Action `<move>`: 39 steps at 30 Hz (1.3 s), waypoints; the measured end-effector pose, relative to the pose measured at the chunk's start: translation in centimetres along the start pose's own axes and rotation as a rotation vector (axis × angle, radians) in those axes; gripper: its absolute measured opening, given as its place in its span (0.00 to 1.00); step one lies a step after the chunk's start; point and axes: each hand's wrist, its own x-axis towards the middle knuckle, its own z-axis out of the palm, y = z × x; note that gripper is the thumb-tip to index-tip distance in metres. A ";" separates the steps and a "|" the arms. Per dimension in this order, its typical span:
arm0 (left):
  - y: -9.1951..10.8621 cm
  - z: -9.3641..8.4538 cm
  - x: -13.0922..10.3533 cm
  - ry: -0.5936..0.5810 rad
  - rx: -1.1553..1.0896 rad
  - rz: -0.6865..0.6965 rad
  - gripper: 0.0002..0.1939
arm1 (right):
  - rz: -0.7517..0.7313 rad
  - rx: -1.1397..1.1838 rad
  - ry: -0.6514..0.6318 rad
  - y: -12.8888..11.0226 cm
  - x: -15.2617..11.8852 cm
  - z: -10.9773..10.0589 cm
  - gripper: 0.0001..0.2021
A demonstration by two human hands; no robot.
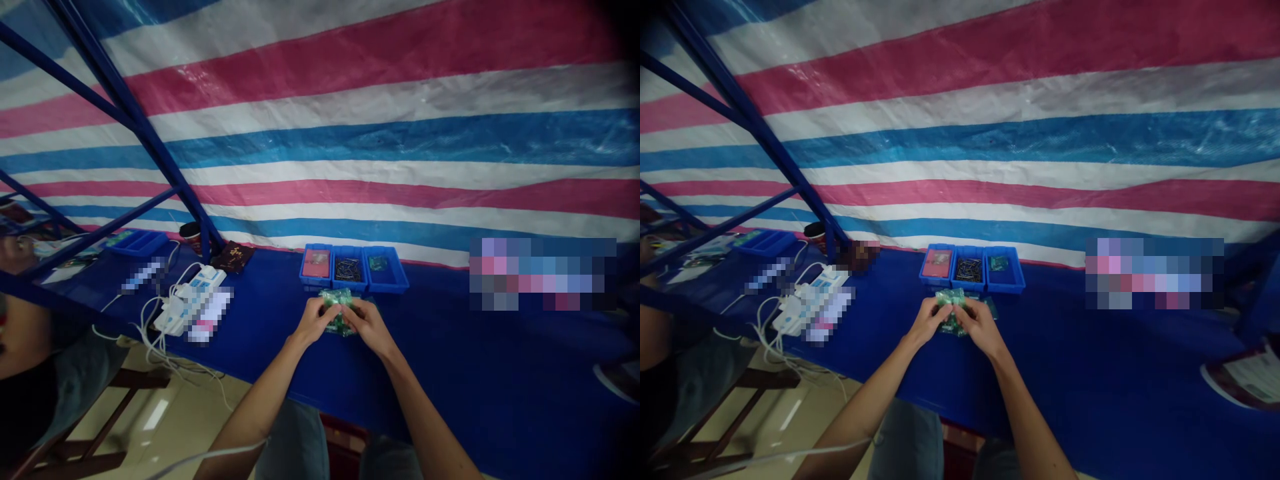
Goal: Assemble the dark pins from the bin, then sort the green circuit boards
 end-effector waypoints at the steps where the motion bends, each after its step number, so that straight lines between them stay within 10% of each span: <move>1: 0.0 0.0 0.0 0.008 -0.017 -0.008 0.25 | 0.001 -0.008 0.001 0.1 0.0 0.0 0.21; 39: 0.2 0.1 0.1 -0.003 -0.076 -0.049 0.23 | -0.008 0.028 0.088 0.1 0.0 0.0 0.20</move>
